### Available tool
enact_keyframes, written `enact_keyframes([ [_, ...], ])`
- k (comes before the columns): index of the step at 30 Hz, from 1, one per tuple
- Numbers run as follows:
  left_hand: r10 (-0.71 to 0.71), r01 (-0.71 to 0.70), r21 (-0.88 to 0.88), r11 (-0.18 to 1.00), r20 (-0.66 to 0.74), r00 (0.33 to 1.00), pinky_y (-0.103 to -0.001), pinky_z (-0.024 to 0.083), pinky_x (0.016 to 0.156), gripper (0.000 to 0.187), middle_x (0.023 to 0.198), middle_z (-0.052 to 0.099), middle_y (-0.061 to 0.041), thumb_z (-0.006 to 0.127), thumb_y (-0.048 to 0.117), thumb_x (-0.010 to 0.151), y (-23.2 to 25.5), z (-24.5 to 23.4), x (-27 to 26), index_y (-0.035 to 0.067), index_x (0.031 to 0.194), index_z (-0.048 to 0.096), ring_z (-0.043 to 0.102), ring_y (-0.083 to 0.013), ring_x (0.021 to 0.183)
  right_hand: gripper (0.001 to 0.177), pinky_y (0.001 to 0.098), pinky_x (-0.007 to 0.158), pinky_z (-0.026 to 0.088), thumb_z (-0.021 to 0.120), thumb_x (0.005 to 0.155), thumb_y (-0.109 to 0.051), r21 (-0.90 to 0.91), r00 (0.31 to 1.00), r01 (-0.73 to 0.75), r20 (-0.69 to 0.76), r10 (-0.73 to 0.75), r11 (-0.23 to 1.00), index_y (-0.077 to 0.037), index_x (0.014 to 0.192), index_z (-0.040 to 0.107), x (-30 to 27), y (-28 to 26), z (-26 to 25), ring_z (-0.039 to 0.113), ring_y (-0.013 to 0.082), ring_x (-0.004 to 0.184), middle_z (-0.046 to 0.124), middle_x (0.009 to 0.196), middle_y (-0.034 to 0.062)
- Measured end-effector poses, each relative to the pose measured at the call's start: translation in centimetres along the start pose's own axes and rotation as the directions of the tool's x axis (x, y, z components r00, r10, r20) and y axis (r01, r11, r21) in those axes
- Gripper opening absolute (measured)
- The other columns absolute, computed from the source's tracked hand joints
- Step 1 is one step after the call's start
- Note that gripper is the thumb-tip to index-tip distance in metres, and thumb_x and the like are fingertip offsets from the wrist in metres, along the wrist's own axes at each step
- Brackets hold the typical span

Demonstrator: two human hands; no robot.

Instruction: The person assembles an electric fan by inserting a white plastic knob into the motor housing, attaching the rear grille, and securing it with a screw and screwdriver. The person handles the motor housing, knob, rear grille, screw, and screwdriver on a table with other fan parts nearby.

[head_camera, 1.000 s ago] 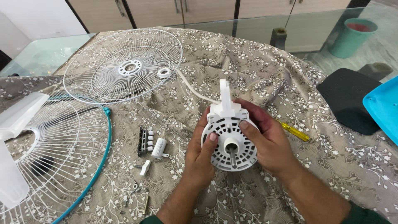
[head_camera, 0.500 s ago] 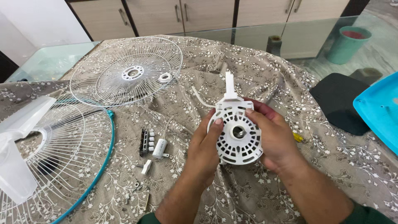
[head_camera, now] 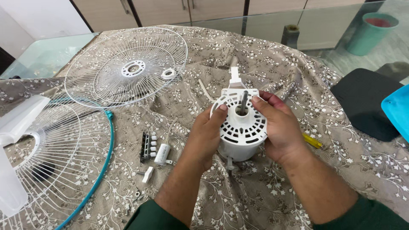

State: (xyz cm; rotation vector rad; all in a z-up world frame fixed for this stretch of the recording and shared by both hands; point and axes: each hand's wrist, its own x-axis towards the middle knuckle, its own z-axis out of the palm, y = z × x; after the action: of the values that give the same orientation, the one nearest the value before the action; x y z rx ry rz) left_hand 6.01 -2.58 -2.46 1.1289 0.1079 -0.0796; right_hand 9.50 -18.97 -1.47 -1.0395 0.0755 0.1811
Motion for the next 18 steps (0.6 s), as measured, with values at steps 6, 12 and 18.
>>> enact_keyframes([
  [6, 0.033, -0.034, -0.034, 0.999, -0.006, 0.999, -0.031, 0.059, 0.077, 0.034, 0.102, 0.077, -0.007, 0.053, 0.026, 0.105, 0.5, 0.8, 0.1, 0.001, 0.123, 0.066, 0.072, -0.0128, 0.086, 0.03, 0.0337, 0.084, 0.061, 0.066, 0.096, -0.016, 0.048, 0.998, 0.041, 0.039, -0.043, 0.998, -0.005, 0.123, 0.059, 0.4, -0.2, -0.1, 0.073, 0.0177, 0.091, 0.073, 0.105, 0.0081],
  [12, 0.012, -0.014, -0.019, 1.0, -0.09, 0.996, -0.033, 0.059, 0.077, 0.035, 0.101, 0.077, -0.009, 0.053, 0.028, 0.104, 1.5, 1.0, -1.2, 0.001, 0.122, 0.067, 0.072, -0.0152, 0.085, 0.056, 0.0459, 0.101, 0.051, 0.066, 0.087, -0.017, -0.029, 0.99, -0.103, 0.09, 0.105, 0.994, -0.018, 0.143, 0.058, -2.2, -0.7, -0.1, 0.066, 0.0224, 0.115, 0.073, 0.12, 0.0032],
  [18, -0.145, 0.142, -0.036, 0.989, -0.104, 0.984, -0.042, 0.058, 0.079, 0.043, 0.109, 0.075, -0.011, 0.054, 0.024, 0.096, 2.2, 0.4, -2.6, 0.005, 0.134, 0.059, 0.072, -0.0204, 0.094, 0.082, 0.0596, 0.105, 0.044, 0.063, 0.072, -0.011, -0.162, 0.98, -0.181, 0.05, 0.191, 0.97, -0.036, 0.149, 0.049, -4.7, -1.2, 0.5, 0.056, 0.0277, 0.129, 0.064, 0.135, -0.0019],
])
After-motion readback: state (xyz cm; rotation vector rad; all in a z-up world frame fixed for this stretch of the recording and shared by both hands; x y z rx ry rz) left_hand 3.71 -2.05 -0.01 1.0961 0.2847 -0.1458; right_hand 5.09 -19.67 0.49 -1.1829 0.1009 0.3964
